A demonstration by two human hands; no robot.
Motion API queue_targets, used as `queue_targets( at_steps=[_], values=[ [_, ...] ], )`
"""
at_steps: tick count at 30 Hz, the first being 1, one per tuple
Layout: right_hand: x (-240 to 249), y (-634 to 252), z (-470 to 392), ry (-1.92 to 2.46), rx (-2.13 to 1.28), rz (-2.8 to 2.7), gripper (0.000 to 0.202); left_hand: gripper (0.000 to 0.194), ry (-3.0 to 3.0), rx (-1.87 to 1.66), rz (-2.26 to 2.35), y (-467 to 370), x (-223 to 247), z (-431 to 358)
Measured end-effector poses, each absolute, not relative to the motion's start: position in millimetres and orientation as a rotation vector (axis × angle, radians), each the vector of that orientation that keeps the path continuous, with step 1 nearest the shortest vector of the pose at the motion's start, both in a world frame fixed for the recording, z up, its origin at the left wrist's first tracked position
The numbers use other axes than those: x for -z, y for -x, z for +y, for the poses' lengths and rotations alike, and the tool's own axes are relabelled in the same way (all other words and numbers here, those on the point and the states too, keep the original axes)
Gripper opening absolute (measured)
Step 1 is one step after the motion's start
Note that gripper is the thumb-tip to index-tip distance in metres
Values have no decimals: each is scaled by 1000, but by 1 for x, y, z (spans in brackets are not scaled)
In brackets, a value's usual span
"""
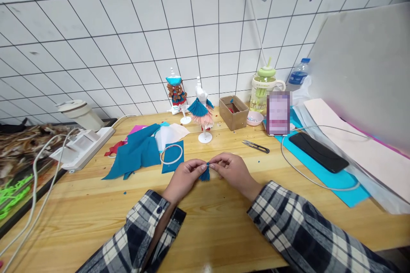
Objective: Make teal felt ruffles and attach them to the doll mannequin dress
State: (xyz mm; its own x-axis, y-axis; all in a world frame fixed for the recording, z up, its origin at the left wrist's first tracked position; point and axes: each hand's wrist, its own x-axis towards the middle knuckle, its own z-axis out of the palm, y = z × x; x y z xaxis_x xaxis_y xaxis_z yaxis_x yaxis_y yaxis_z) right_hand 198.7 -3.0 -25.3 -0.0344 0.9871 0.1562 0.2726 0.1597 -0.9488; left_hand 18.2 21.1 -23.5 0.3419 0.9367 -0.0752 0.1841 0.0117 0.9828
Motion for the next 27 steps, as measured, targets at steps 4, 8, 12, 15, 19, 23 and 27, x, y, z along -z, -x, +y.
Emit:
queue_targets(
  at_steps=[4, 8, 12, 15, 19, 23, 27],
  values=[
    [27, -200, -2, 1286, -892, -1482, 21, 31, -1430, -855, 1109, -18, 24, 21],
    [28, -200, -1, 1224, -918, -1521, 17, 32, -1420, -786, 1027, -16, 27, 21],
    [28, -200, 0, 1176, -964, -1568, 18, 31, -1410, -762, 986, -15, 29, 20],
    [27, -201, 1, 1190, -1010, -1562, 17, 29, -1412, -759, 989, -15, 30, 20],
    [26, -199, 0, 1193, -1072, -1501, 19, 30, -1356, -805, 998, -17, 29, 21],
    [25, -198, -2, 1160, -1163, -1448, 21, 34, -1298, -852, 1005, -17, 27, 21],
    [24, -199, -2, 1166, -1194, -1390, 23, 38, -1278, -832, 947, -16, 25, 20]
  ],
)
